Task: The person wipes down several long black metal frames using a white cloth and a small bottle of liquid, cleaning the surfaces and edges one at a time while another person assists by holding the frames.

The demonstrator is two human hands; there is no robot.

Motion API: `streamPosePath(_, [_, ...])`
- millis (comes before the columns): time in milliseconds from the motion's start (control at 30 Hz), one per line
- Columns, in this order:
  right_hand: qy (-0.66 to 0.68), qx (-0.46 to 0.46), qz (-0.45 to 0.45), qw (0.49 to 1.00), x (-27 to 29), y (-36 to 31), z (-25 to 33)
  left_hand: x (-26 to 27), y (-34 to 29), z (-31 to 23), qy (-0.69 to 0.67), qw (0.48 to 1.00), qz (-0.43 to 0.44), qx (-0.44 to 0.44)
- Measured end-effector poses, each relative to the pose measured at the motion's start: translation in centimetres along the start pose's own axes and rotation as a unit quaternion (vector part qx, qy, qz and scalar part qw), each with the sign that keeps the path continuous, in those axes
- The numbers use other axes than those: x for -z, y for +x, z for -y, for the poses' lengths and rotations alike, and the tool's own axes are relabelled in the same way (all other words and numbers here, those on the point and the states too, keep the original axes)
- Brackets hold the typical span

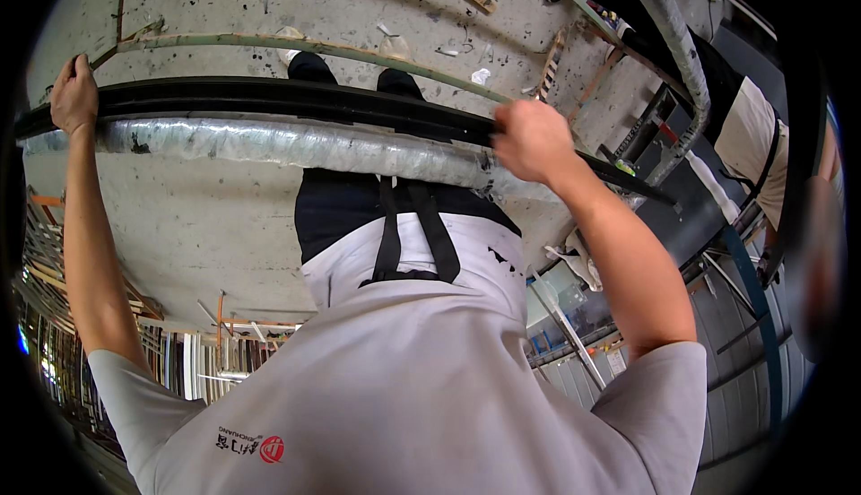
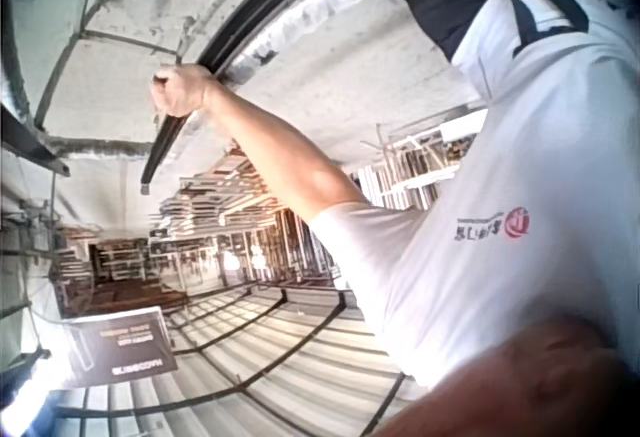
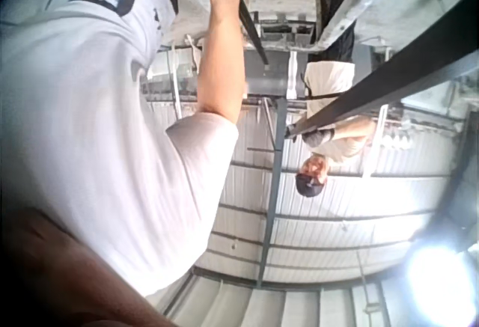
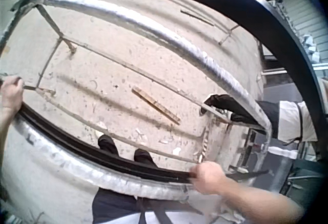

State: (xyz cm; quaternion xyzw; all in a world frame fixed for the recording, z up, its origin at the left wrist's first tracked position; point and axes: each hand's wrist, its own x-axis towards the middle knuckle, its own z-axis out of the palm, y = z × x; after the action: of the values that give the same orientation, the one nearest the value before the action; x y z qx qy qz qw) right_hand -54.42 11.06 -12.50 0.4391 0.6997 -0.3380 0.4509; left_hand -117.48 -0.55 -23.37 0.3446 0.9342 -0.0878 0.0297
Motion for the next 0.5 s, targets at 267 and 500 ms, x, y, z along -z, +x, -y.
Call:
streamPosePath(267, [0.098, 0.249, -0.157, 0.951, 2.7, 5.6, 15.7, -0.4, 0.1, -0.2, -0.029, 0.999, -0.009, -0.028])
streamPosePath(500, [0.034, -0.049, -0.047, 0.997, -1.6, -2.0, -0.1, 0.3, -0.9, -0.8, -0.019, 0.999, -0.024, -0.023])
